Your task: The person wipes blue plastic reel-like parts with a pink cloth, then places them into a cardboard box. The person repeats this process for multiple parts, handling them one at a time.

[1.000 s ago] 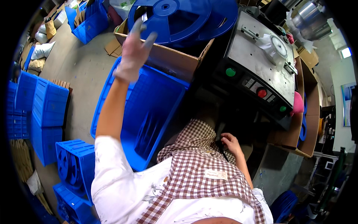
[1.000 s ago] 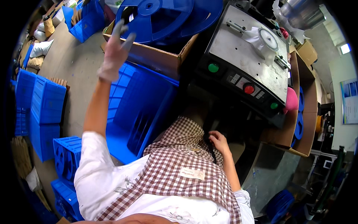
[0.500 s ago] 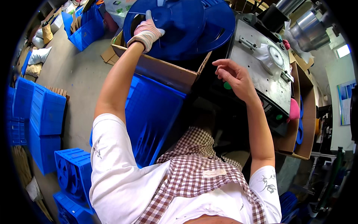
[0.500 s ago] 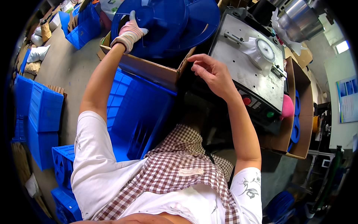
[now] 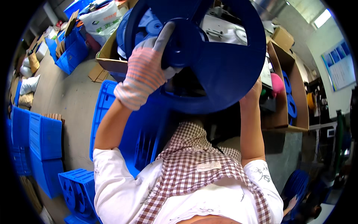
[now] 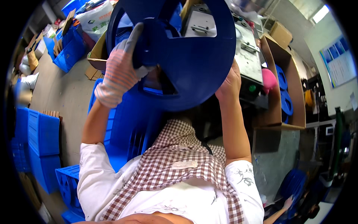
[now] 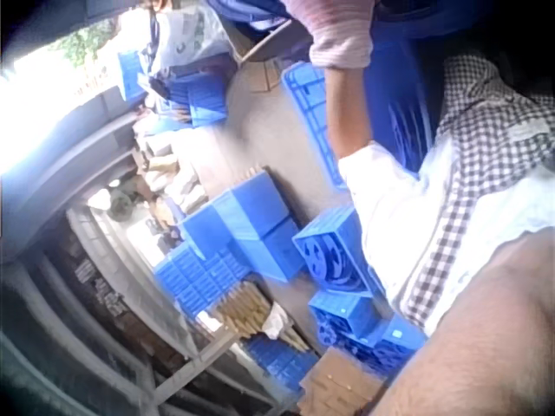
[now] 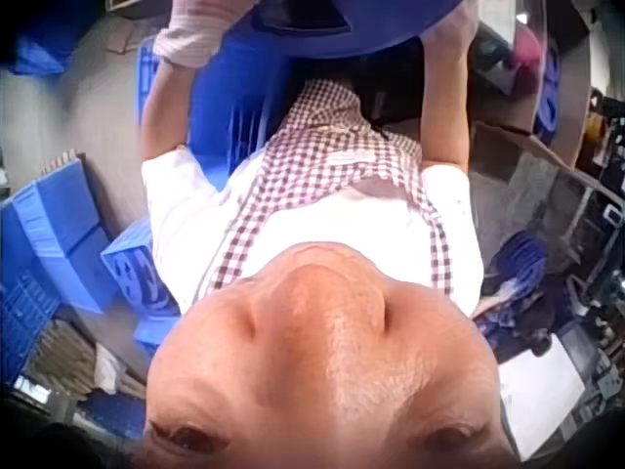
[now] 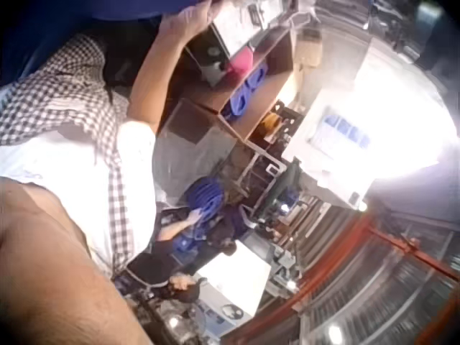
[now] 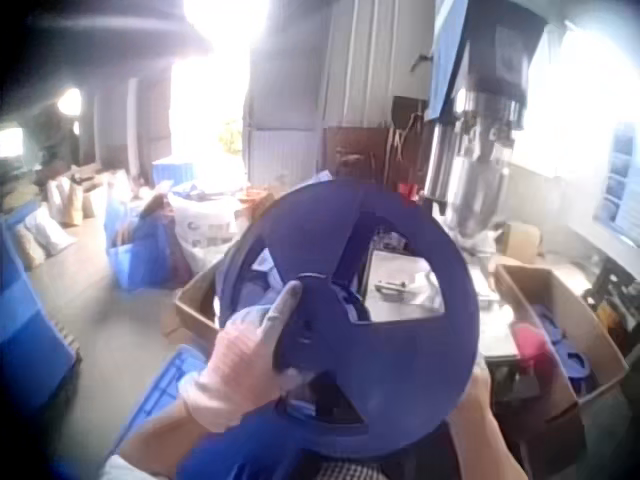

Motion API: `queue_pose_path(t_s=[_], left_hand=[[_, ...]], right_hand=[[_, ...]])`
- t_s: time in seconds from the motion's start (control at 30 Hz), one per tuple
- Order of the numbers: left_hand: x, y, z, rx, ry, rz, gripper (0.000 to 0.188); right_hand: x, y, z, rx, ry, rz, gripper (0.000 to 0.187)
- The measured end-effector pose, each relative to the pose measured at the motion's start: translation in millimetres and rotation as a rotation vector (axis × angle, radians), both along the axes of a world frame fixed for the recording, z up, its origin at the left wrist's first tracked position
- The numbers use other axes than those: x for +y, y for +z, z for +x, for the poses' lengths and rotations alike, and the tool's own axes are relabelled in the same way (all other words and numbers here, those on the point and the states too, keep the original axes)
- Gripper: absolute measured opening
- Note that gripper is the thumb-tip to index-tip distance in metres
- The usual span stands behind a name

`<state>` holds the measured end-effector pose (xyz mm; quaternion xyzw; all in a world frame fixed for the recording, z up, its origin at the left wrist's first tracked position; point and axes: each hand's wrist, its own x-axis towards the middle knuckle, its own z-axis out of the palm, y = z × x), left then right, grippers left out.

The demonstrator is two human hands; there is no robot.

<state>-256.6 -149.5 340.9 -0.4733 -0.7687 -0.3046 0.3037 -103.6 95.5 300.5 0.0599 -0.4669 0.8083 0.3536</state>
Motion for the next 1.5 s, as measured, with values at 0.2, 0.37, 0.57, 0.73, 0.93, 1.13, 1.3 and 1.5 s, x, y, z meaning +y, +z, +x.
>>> queue_pose_path(t_s=[0.2,0.37,0.57,0.73,0.93,1.13,1.3,1.5], left_hand=[[-46.9,-58.2,26.9,-0.881,-0.475,0.561,0.079],[-46.6,-161.2,40.1,-1.190,-0.902,0.781,0.054],[28.0,-166.8,146.3,-1.459,-0.916,0.783,0.069],[58.6,-117.2,190.0,-1.601,-0.990,0.559,0.084],[82.0,-105.0,197.2,-1.242,-0.856,0.351,0.102],[92.3,-105.7,194.9,-0.687,-0.478,0.063,0.102],[91.3,-100.3,197.2,-0.371,-0.448,-0.055,0.092],[94.7,-87.6,200.5,-0.286,-0.501,-0.176,0.095]], right_hand=[[39.5,-21.6,116.2,-0.130,-0.263,-0.119,0.031],[50.9,-46.5,165.5,-0.121,-0.197,-0.193,0.031],[33.7,-78.8,139.5,-0.325,-0.226,-0.016,0.036],[4.3,-66.2,141.2,-0.585,-0.809,1.188,0.057],[-28.3,-70.1,180.0,-0.780,-0.225,1.138,0.057],[-12.6,-73.1,189.5,-0.818,-0.122,1.048,0.060],[-9.4,-74.2,196.0,-0.837,-0.077,0.942,0.063],[14.0,-75.3,199.0,-0.815,-0.024,0.524,0.068]])
